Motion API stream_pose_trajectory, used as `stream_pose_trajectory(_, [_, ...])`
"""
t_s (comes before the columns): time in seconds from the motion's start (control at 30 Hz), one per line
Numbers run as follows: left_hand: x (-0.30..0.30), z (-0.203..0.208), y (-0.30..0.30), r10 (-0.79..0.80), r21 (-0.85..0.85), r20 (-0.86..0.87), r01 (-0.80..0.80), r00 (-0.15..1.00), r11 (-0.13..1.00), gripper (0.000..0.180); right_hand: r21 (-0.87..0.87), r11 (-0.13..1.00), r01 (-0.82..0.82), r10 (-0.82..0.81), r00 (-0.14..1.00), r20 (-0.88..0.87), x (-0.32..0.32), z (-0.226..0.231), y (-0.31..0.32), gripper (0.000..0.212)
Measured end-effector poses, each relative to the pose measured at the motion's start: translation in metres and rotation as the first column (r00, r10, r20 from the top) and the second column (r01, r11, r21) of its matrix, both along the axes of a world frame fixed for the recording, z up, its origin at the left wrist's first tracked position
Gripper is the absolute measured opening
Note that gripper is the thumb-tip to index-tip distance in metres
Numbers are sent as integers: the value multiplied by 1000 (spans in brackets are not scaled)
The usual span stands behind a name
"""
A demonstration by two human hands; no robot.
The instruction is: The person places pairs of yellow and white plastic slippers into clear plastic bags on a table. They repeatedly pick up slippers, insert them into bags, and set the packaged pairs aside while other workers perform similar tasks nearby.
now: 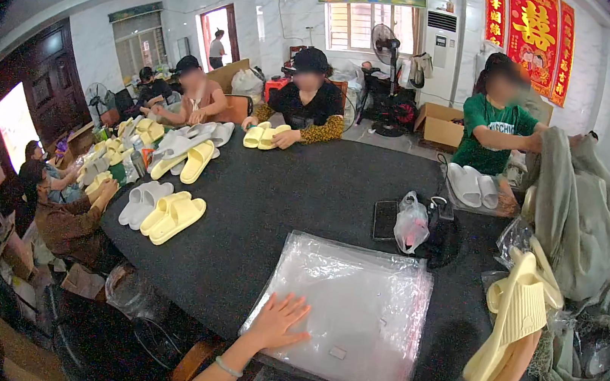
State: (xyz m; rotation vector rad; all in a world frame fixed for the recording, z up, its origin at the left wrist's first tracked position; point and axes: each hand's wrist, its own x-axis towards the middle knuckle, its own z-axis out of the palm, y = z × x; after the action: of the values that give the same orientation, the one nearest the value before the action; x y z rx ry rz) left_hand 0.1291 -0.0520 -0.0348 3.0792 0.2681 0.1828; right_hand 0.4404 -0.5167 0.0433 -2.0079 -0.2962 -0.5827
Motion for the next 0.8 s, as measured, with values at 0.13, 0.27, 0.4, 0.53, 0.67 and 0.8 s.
stream_pose_trajectory(0.13, [1,4,-1,-3,-10,19,3,1000,1000,78,-18,979,-204,204,979,0,-49,68,50,31])
stream_pose_trajectory(0.27, [1,-1,-1,-15,-18,58,16,998,1000,76,-22,875,-484,482,875,-42,-90,108,122,30])
stream_pose_trajectory(0.4, [-5,3,2,-19,8,123,18,992,1000,71,106,667,-737,743,648,-171,-101,104,211,30])
stream_pose_trajectory(0.53, [0,-2,2,-47,-81,234,67,971,994,63,195,565,-801,796,467,-385,-123,38,271,32])
stream_pose_trajectory(0.67, [1,18,0,23,-438,502,231,865,869,56,-153,424,-893,862,449,-233,-146,-17,306,33])
stream_pose_trajectory(0.8, [-11,-13,2,219,-830,383,230,897,508,46,-555,306,-774,880,452,-147,-157,13,293,25])
